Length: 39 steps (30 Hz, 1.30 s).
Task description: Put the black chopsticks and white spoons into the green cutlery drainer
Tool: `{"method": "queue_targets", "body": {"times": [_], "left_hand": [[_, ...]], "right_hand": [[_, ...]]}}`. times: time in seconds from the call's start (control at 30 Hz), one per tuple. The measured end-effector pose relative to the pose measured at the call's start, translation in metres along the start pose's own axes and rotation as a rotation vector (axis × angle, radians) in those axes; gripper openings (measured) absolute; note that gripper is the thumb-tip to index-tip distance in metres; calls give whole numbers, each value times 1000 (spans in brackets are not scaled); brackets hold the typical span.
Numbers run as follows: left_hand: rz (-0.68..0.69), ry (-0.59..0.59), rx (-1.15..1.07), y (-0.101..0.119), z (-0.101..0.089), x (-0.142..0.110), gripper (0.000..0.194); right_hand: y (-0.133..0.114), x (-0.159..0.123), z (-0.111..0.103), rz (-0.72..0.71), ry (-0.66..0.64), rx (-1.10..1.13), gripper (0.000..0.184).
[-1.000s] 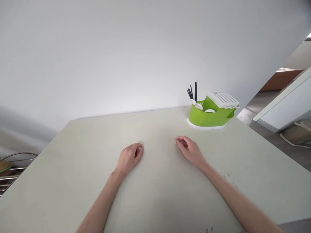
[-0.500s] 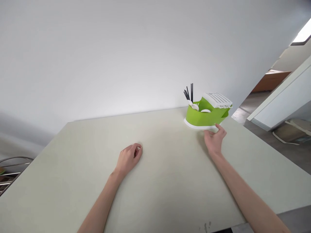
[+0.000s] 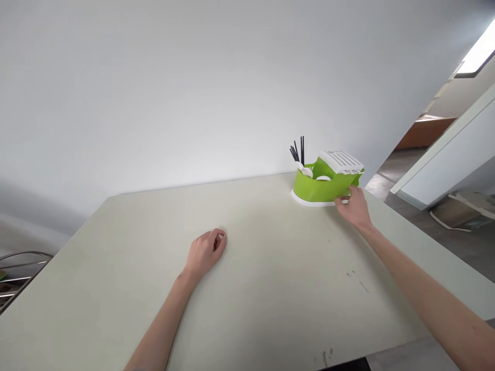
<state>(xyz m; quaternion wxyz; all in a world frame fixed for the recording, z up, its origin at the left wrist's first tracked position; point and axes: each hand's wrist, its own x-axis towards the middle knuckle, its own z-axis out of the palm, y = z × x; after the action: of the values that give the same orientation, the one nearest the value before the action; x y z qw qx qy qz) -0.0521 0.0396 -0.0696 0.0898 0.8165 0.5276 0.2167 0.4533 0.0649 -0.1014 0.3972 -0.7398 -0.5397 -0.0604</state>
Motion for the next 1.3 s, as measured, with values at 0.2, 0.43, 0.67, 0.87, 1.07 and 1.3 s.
{"method": "queue_targets", "body": {"times": [0.2,0.43,0.67,0.87,1.07,1.3], "left_hand": [[8,10,4,0,1,0,25],[5,5,-6,-3,2,0,23],[-1,-4,-7,-4,3,-1,25],[-2,-8,1,-5,4,-2,24],[17,0,4,-8,6,-2,22],[9,-7,-3,-8,7,-3,22]], "right_hand": [[-17,-19,-5,-143,-120,-255,43],[-66,-43,1,-262,-160,-222,35],[-113,-73,12,-354,-186,-155,35],[-147,-96,21,-428,-189,-65,32],[-171,-112,32,-495,-181,20,32],[-183,-122,40,-519,-136,66,32]]}}
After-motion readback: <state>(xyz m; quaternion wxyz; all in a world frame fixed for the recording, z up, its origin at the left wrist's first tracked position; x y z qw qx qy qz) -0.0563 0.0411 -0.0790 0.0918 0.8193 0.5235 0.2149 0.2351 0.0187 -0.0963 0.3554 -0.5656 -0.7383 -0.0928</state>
